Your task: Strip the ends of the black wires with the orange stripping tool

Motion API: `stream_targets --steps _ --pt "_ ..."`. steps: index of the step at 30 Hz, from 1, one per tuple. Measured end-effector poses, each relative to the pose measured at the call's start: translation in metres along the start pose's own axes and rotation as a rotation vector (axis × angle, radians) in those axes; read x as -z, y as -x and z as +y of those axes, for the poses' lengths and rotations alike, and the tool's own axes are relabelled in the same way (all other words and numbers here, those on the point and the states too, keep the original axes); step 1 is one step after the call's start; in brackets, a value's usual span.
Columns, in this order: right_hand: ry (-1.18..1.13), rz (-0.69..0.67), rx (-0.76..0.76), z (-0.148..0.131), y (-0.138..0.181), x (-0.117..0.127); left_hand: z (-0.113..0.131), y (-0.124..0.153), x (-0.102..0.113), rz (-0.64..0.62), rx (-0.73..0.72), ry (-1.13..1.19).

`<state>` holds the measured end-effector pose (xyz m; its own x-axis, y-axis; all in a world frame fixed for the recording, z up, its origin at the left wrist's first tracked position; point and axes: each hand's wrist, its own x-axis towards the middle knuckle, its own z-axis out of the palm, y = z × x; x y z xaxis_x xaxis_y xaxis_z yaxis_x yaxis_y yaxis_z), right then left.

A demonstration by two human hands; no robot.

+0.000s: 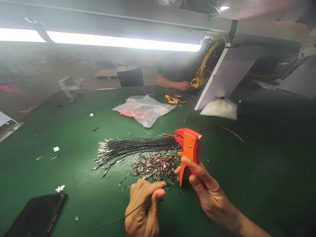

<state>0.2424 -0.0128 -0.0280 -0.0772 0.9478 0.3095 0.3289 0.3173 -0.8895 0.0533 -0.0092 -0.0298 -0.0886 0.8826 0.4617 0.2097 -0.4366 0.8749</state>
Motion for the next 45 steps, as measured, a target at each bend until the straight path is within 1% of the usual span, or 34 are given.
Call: stream_targets --steps 2,4,10,15,19,24,29,32,34,37,39,41,45 --pt "0.072 0.045 0.012 0.001 -0.001 0.000 0.002 0.002 -0.003 0.030 0.011 0.023" --pt "0.084 0.067 0.033 0.002 -0.003 -0.001 0.003 0.004 -0.006 0.034 0.002 0.032" --pt "0.094 0.037 0.140 0.001 -0.003 -0.005 0.004 0.006 -0.011 0.049 -0.092 0.053" --pt "0.108 0.017 0.220 -0.004 -0.003 -0.004 0.003 0.005 -0.010 0.009 -0.097 0.048" --pt "0.136 0.032 0.225 -0.004 -0.003 -0.004 0.000 0.005 -0.008 -0.021 -0.113 0.001" --pt "0.189 0.048 0.245 -0.003 -0.002 -0.004 -0.004 0.005 -0.012 0.003 -0.169 -0.075" --pt "0.239 0.006 0.336 -0.006 -0.001 -0.005 -0.006 0.002 -0.011 -0.113 -0.271 -0.198" --pt "0.258 -0.021 0.374 -0.007 0.001 -0.006 -0.006 0.003 -0.009 -0.147 -0.319 -0.269" --pt "0.273 -0.012 0.384 -0.006 0.001 -0.006 -0.007 0.005 -0.011 -0.176 -0.358 -0.334" --pt "0.305 0.036 0.386 -0.003 0.002 -0.006 -0.009 0.009 -0.014 -0.189 -0.453 -0.427" --pt "0.322 0.048 0.376 -0.002 0.001 -0.006 -0.009 0.011 -0.017 -0.169 -0.507 -0.435" --pt "0.326 0.049 0.377 -0.002 0.001 -0.006 -0.008 0.012 -0.019 -0.155 -0.506 -0.413" --pt "0.348 0.068 0.372 -0.005 0.000 -0.008 -0.003 0.012 -0.019 -0.153 -0.427 -0.414"
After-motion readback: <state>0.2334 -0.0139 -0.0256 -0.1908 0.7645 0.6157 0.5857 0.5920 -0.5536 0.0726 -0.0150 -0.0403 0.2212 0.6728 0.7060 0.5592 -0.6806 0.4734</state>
